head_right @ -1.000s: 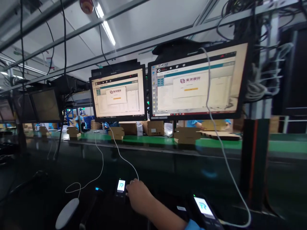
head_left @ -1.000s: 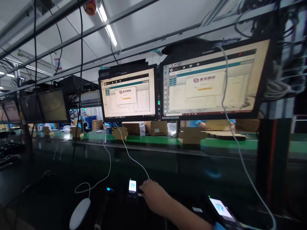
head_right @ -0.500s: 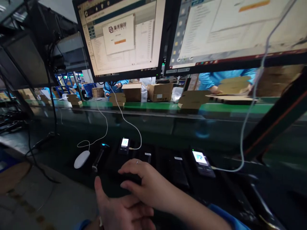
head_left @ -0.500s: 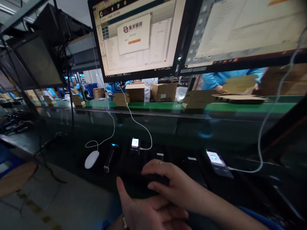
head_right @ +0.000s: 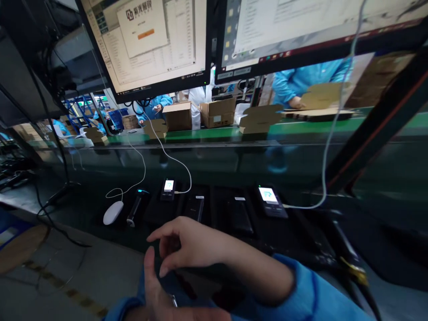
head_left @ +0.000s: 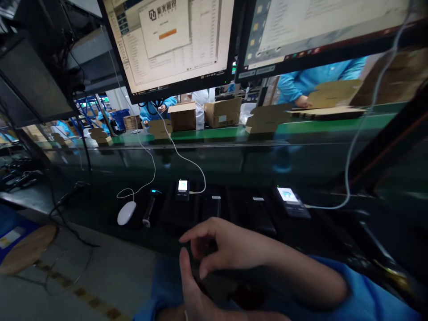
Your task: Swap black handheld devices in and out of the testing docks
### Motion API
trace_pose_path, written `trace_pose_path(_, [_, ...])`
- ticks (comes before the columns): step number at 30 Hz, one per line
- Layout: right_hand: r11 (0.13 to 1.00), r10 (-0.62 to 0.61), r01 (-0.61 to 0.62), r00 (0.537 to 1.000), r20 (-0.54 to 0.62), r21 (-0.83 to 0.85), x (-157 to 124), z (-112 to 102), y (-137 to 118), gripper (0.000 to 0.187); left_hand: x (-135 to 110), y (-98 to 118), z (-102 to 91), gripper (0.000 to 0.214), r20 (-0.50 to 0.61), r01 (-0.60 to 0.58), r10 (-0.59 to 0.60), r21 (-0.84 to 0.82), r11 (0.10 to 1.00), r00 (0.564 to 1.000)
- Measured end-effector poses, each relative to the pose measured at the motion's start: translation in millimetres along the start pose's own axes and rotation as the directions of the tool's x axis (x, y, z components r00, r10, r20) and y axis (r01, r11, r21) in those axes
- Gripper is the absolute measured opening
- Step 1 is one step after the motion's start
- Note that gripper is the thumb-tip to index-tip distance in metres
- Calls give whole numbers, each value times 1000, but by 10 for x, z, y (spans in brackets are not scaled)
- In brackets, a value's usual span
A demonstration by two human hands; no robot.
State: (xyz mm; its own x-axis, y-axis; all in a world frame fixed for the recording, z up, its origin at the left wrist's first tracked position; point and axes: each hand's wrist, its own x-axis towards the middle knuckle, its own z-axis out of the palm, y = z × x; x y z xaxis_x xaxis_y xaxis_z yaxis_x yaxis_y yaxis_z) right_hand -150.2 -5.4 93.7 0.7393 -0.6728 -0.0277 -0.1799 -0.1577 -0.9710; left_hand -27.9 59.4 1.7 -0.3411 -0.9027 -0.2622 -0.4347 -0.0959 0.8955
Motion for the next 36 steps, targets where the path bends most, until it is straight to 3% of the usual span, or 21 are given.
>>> trace_pose_path(2, [998, -10, 9, 1000, 27, 55, 5, 75, 59, 57, 0, -213, 133, 138, -79, 75, -68, 91, 993, 995])
trace_pose_path(3, [998, -20, 18, 999, 29, 59, 3, 109, 84, 58, -1, -331, 205, 147, -111, 117, -110, 60, 991, 988])
trace_pose_path(5, [998, -49, 49, 999, -6, 38, -3, 156, 128, 52, -1, -547, 358, 151, -157, 86, -90, -32, 996, 983])
trace_pose_path(7, [996, -92, 93, 994, -52, 15, -4, 171, 165, 44, 3, -683, 501, 145, -266, -77, 47, -101, 992, 963])
trace_pose_path(10, [986, -163, 164, 985, -52, 28, 5, 139, 206, 36, 17, -705, 622, 142, -484, -337, 234, -136, 932, 843])
trace_pose_path(11, [983, -175, 177, 984, -33, 44, 9, 119, 214, 34, 23, -680, 621, 143, -517, -382, 260, -142, 913, 816])
trace_pose_path(12, [981, -179, 180, 984, -17, 66, 12, 97, 219, 32, 29, -648, 597, 143, -519, -390, 257, -166, 906, 815])
trace_pose_path(13, [981, -173, 173, 985, -4, 88, 13, 75, 221, 30, 33, -612, 549, 142, -472, -361, 228, -214, 908, 852])
trace_pose_path(14, [982, -160, 159, 987, 7, 104, 11, 53, 221, 29, 36, -574, 482, 139, -346, -282, 173, -294, 913, 922])
trace_pose_path(15, [984, -147, 144, 989, 17, 107, 6, 32, 218, 27, 36, -535, 400, 132, -168, -162, 104, -377, 912, 980])
trace_pose_path(16, [986, -135, 131, 990, 30, 106, -2, 13, 213, 26, 32, -494, 308, 121, 31, -17, 34, -429, 903, 999])
trace_pose_path(17, [988, -126, 121, 991, 43, 95, -14, -4, 205, 25, 27, -450, 214, 110, 244, 135, -23, -451, 882, 970])
trace_pose_path(18, [990, -124, 119, 991, 54, 77, -28, -19, 195, 25, 19, -403, 125, 104, 425, 244, -33, -453, 858, 905])
trace_pose_path(20, [992, -124, 121, 991, 59, 47, -68, -43, 166, 27, 8, -299, -19, 115, 694, 381, 102, -505, 775, 713])
trace_pose_path(22, [993, -118, 118, 993, 11, 27, -126, -63, 123, 28, 10, -186, -105, 130, 780, 459, 305, -583, 670, 546])
trace_pose_path(23, [994, -113, 113, 993, -25, 1, -161, -72, 96, 26, 17, -130, -129, 135, 777, 475, 389, -617, 627, 495])
trace_pose_path(25, [991, -108, 101, 991, -73, -89, -244, -89, 35, 22, 40, -28, -160, 135, 705, 407, 538, -708, 578, 462])
trace_pose_path(28, [958, -115, 94, 991, -65, -272, -377, -101, -52, 20, 76, 88, -201, 120, 515, 115, 723, -842, 527, 460])
trace_pose_path(31, [916, -105, 52, 988, -113, -397, -480, -96, -102, 23, 89, 149, -256, 102, 397, -132, 726, -823, 552, 561])
trace_pose_path(33, [905, -104, 26, 981, -161, -425, -522, -90, -105, 24, 89, 157, -283, 94, 388, -153, 697, -801, 578, 603])
trace_pose_path(36, [914, -100, 12, 975, -197, -405, -554, -83, -75, 23, 100, 131, -283, 87, 401, -93, 655, -806, 584, 641])
